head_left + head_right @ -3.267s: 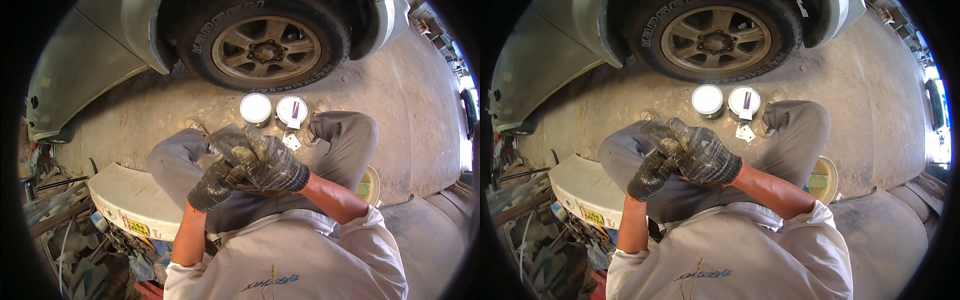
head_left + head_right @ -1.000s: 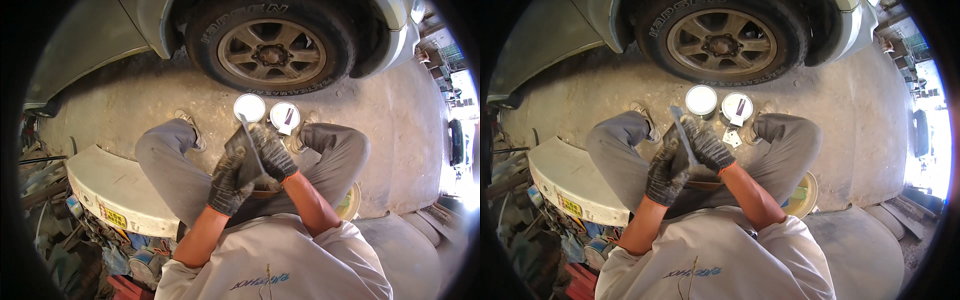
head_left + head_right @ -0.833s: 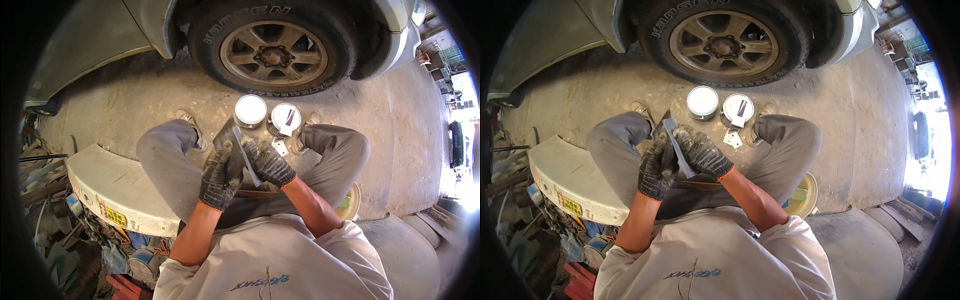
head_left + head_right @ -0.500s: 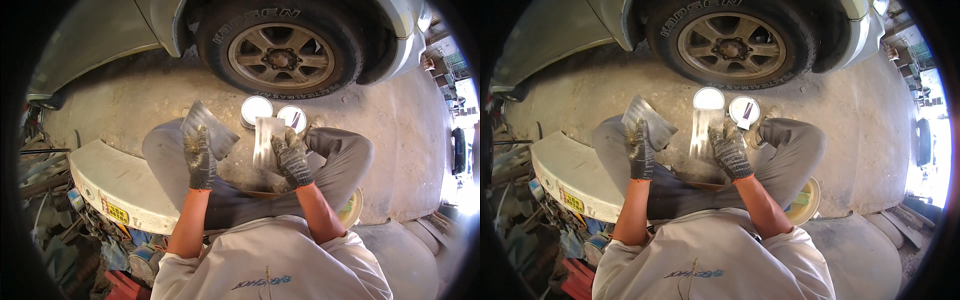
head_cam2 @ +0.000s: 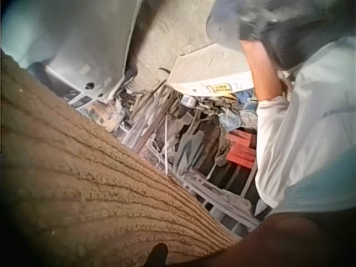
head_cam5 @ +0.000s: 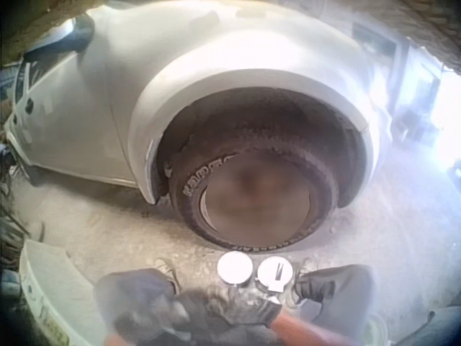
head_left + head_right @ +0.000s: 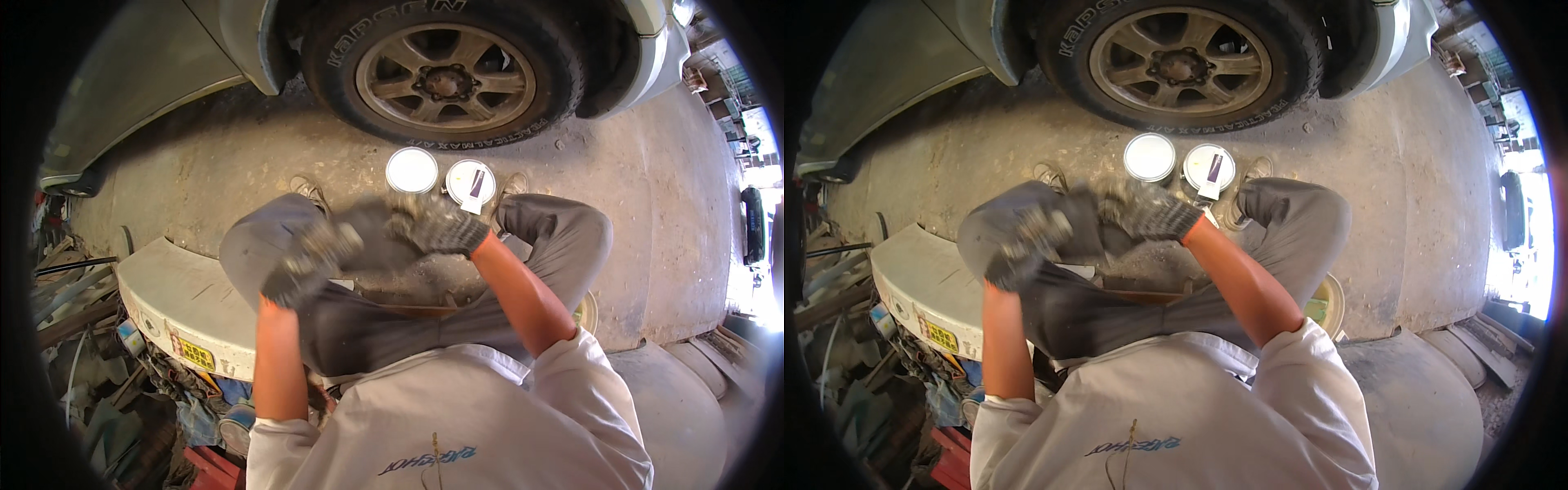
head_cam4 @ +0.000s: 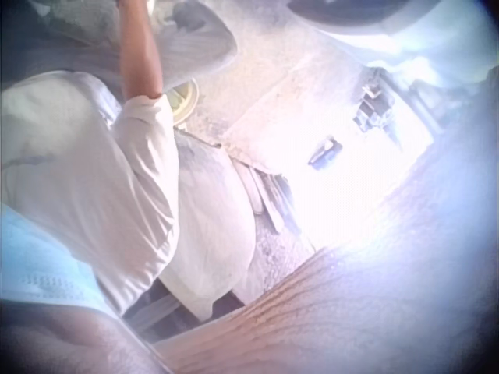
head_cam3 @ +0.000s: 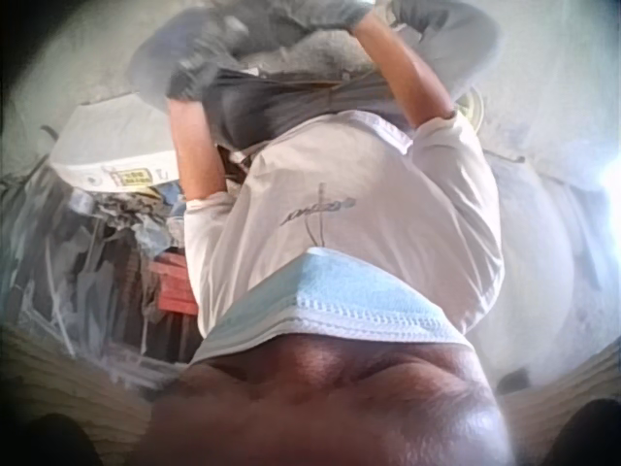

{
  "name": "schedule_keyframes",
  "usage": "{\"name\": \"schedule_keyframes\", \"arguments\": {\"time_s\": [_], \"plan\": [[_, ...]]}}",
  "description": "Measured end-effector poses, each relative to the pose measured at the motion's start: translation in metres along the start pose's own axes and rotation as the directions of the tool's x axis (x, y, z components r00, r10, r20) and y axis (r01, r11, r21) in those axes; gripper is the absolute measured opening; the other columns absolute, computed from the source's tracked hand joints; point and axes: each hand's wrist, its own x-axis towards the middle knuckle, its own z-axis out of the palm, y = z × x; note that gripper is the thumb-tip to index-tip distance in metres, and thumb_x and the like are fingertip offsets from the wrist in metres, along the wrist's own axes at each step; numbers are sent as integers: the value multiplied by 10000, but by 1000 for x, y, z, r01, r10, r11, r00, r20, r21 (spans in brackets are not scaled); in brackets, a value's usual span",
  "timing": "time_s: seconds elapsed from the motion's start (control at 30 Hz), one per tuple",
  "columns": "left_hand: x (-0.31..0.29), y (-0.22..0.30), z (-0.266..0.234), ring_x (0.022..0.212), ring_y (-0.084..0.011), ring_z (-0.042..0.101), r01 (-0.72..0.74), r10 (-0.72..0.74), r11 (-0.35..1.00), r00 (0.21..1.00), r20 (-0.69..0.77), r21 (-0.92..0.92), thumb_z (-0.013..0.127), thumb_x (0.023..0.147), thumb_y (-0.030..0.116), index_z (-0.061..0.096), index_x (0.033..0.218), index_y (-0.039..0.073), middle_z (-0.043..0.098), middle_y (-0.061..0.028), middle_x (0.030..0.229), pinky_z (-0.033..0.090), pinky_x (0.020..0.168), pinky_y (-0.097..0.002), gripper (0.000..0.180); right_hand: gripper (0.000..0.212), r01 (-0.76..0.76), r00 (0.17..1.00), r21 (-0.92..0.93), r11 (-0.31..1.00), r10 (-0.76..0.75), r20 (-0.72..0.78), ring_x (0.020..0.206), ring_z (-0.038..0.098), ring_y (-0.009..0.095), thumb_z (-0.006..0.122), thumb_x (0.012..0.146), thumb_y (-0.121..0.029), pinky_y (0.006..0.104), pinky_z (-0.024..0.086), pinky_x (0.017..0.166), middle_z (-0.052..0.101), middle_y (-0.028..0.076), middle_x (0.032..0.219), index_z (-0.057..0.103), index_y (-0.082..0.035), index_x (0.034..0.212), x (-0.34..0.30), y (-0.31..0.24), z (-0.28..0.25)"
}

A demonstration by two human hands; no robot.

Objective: The person applies body filler to the front wheel arch of a silver car using a putty knife. They mix the filler with a hardener on a metal plate and spread it over the damaged area.

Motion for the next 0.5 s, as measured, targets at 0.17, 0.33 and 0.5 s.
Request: {"name": "schedule_keyframes", "arguments": {"time_s": [0.17, 0.33, 0.5], "plan": [[98, -24, -88, 1095, -288, 604, 64, 148, 816, 938, -314, 574, 508, 968, 258, 559, 1261, -29, 646, -182, 1180, 478, 935, -342, 413, 332, -94, 990, -545, 833, 134, 36, 958, 654, 251, 487, 1005, -268, 324, 541, 872, 655, 161, 1099, 573, -70, 1257, 0, 65, 2], [197, -94, -66, 1070, -324, 610, -108, 231, 704, 969, -83, 702, 457, 970, 341, 607, 1186, -33, 649, -202, 1169, 463, 919, -371, 457, 444, -573, 775, 248, 782, 614, -146, 1101, 615, 346, 606, 921, -304, 398, 482, 933, 639, 216, 1204, 567, -49, 1282, -7, 142, -4], [232, -180, -7, 456, -182, 541, 543, -499, 816, 835, -232, 196, 487, 960, 465, 689, 841, 23, 653, -89, 666, 439, 472, -357, 500, 441, -641, 708, 353, 682, 703, -74, 997, 674, 273, 631, 896, -240, 355, 505, 867, 686, 192, 1121, 572, -72, 1299, -20, 201, -3]]}}
